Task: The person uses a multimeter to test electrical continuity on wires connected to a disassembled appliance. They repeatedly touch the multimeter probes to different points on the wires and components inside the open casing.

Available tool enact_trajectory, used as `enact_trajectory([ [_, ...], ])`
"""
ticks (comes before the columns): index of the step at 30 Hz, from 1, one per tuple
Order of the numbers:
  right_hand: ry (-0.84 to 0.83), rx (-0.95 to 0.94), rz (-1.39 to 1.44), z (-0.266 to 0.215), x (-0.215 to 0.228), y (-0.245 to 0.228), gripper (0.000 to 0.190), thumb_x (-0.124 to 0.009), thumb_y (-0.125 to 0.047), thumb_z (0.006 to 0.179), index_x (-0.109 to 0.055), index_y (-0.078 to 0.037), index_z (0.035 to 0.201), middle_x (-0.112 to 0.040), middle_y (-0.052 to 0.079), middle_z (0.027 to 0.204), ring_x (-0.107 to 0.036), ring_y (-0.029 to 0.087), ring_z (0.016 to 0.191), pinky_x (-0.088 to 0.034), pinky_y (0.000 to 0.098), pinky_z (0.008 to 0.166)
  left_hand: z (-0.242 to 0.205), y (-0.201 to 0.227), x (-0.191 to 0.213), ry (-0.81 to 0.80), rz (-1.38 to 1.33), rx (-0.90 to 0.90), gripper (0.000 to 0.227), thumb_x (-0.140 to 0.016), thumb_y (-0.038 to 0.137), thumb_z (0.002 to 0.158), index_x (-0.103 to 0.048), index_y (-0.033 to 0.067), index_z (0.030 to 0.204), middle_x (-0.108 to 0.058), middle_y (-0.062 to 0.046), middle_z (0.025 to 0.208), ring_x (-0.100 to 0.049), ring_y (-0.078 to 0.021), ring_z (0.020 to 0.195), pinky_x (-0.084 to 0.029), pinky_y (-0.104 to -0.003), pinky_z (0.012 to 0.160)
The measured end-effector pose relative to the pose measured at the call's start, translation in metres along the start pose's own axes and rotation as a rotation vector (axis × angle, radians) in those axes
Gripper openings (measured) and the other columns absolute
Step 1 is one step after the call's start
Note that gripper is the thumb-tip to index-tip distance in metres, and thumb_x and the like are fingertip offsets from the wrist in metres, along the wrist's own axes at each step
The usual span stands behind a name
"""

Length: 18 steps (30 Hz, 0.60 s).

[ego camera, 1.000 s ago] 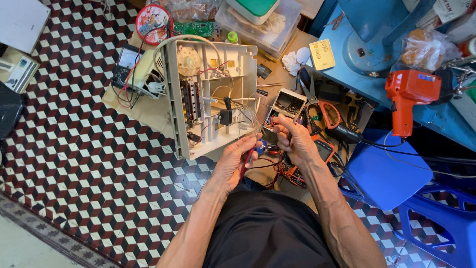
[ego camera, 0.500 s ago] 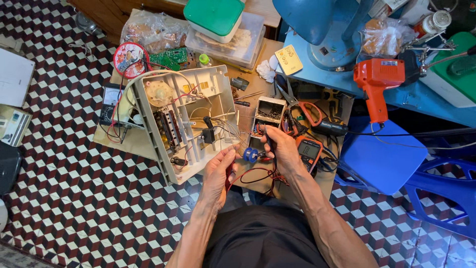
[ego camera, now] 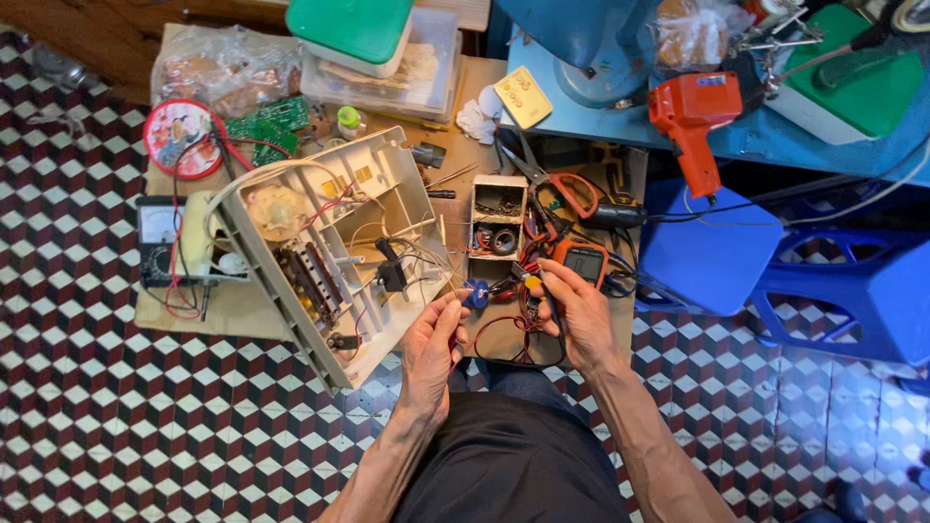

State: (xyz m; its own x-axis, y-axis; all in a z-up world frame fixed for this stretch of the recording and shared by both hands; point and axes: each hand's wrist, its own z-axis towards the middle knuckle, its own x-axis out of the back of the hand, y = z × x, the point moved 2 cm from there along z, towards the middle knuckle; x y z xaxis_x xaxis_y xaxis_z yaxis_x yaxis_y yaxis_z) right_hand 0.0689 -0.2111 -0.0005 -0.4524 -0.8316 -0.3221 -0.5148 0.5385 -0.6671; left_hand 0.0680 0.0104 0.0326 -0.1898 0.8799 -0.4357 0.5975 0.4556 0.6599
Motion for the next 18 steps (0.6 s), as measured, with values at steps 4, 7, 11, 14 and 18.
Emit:
enact_trajectory([
  [4, 0.274, 0.004, 0.081, -0.029, 0.042, 0.02, 0.048, -0.058, -0.018, 0.1, -0.056, -0.002, 0.145, -0.066, 0.007, 0.091, -0.057, 0.007, 0.064, -0.042, 0.0217, 0.046, 0.006, 0.007, 0.0, -0.031, 0.004, 0.049, 0.034, -0.064, 0.023, 0.099, -0.067, 0.0017, 0.125, -0.063, 0.0, 0.095, -0.052, -0.0003, 0.067, -0.041, -0.015, 0.05],
  [7, 0.276, 0.03, 0.085, -0.046, 0.058, 0.044, 0.049, -0.058, -0.019, 0.102, -0.055, 0.0, 0.146, -0.066, 0.007, 0.097, -0.057, 0.007, 0.066, -0.044, 0.0216, 0.049, 0.012, 0.003, 0.005, -0.059, -0.009, 0.097, 0.035, -0.064, 0.023, 0.099, -0.067, 0.0026, 0.127, -0.064, 0.0, 0.096, -0.053, 0.0, 0.069, -0.042, -0.015, 0.052],
  [11, 0.251, 0.023, 0.034, -0.054, 0.044, 0.052, 0.05, -0.058, -0.017, 0.1, -0.052, -0.001, 0.147, -0.067, 0.009, 0.1, -0.059, 0.009, 0.069, -0.047, 0.0232, 0.052, 0.017, -0.001, 0.006, -0.083, 0.011, 0.12, 0.035, -0.065, 0.025, 0.098, -0.067, 0.0017, 0.125, -0.066, 0.001, 0.096, -0.054, -0.0005, 0.067, -0.041, -0.015, 0.05],
  [14, 0.195, 0.035, -0.008, -0.047, 0.03, 0.041, 0.05, -0.059, -0.016, 0.099, -0.052, -0.001, 0.146, -0.067, 0.009, 0.099, -0.06, 0.008, 0.069, -0.048, 0.0234, 0.052, 0.021, -0.009, 0.012, -0.066, 0.041, 0.121, 0.035, -0.066, 0.025, 0.098, -0.069, 0.0029, 0.125, -0.066, 0.001, 0.095, -0.054, -0.0002, 0.067, -0.04, -0.015, 0.051],
  [18, 0.089, 0.032, -0.08, -0.035, 0.01, 0.021, 0.048, -0.061, -0.016, 0.099, -0.058, 0.002, 0.143, -0.068, 0.008, 0.093, -0.06, 0.008, 0.067, -0.048, 0.0219, 0.051, 0.02, -0.018, 0.013, -0.034, 0.109, 0.049, 0.033, -0.065, 0.025, 0.098, -0.07, 0.0046, 0.124, -0.067, 0.003, 0.094, -0.051, 0.0014, 0.066, -0.037, -0.014, 0.05],
])
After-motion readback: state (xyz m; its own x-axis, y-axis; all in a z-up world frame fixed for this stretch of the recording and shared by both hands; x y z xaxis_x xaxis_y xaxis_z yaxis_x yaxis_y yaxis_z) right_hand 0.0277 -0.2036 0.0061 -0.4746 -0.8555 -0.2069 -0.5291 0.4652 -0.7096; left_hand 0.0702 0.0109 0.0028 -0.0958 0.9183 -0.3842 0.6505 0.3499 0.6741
